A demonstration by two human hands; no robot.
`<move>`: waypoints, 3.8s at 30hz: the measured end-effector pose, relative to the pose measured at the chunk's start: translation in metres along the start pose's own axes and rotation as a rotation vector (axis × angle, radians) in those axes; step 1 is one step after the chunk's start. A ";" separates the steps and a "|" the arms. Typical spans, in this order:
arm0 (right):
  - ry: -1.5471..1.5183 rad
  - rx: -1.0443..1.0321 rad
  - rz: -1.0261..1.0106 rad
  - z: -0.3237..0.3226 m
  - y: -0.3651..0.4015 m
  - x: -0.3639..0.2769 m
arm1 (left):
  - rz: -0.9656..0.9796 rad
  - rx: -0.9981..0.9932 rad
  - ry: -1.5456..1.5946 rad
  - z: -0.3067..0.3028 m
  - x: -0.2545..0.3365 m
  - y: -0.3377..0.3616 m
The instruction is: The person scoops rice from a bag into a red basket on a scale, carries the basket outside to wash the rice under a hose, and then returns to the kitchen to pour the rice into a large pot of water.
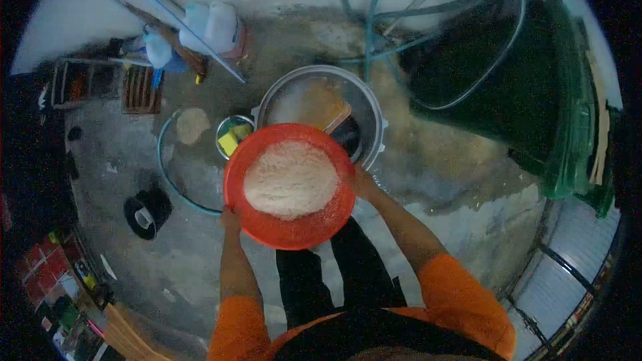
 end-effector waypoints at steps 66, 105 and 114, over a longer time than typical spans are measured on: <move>-0.292 0.827 -0.329 -0.025 0.191 -0.115 | 0.266 0.393 1.039 -0.269 0.112 0.165; 0.188 0.744 -0.491 -0.178 0.168 -0.218 | 0.119 0.231 0.813 -0.336 0.239 0.095; -0.037 0.781 -0.475 -0.182 0.141 -0.205 | 0.183 0.181 0.995 -0.326 0.235 0.097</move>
Point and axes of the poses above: each hand's wrist, its own y-axis away from the middle knuckle, its own z-axis out of the palm, x = y × z, the point moved 1 cm from there along -y, towards the middle knuckle
